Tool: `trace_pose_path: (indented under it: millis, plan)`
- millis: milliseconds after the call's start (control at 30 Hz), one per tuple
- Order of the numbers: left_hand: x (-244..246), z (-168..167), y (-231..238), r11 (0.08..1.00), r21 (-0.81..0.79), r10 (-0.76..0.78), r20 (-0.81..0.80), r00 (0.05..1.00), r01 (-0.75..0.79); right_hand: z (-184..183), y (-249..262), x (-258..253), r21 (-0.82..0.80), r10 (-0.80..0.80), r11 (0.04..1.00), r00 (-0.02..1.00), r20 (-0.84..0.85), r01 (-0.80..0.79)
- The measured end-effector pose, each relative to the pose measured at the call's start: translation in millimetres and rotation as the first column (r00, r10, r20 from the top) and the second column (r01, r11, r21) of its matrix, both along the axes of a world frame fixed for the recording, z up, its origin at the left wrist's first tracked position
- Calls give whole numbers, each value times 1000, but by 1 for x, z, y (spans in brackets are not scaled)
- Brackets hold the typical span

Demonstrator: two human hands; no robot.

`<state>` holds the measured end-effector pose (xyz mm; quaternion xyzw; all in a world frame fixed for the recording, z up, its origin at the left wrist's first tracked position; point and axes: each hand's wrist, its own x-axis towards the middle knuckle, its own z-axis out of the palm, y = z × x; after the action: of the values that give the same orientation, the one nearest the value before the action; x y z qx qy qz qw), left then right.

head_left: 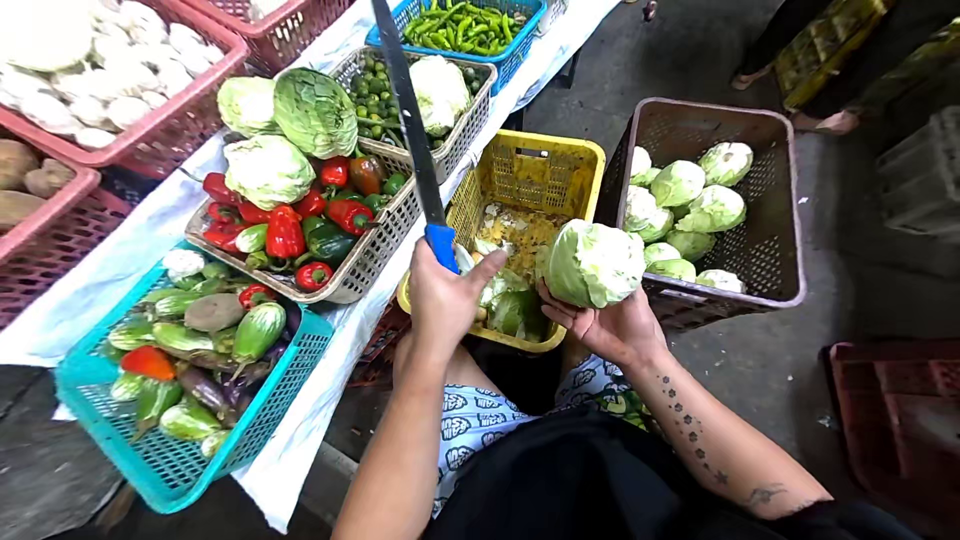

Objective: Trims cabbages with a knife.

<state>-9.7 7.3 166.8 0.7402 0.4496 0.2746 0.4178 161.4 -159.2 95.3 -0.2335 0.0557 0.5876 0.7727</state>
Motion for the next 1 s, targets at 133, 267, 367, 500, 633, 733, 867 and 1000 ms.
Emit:
trace_pose_path:
  millis: [133,267,367,500,633,733,867,1000]
  plan:
    - [23,-18,-43,980,-148,-100,211,972,133,-11,11,-14,14,-231,972,947,222,234]
    - [36,-34,-58,928,-301,-108,350,931,220,-23,15,-25,100,-337,941,887,316,323]
    - [31,-32,-50,923,-315,-90,385,919,222,-24,14,-21,141,-319,947,893,318,288]
    - [20,-27,-29,952,-228,-126,313,941,204,-14,11,-22,-21,-182,982,968,173,188]
    - [14,-18,-12,974,-148,-133,236,962,171,-10,2,-20,-47,48,998,997,62,-45]
    - [20,-21,3,991,-113,-58,164,985,78,-13,-8,-19,71,130,989,991,-35,-128]
    - [23,-25,7,992,-124,-21,117,993,36,-11,-17,-13,226,334,916,942,26,-331]
    - [18,-25,-2,996,-69,-47,79,996,52,-44,-16,-3,138,215,963,970,116,-230]
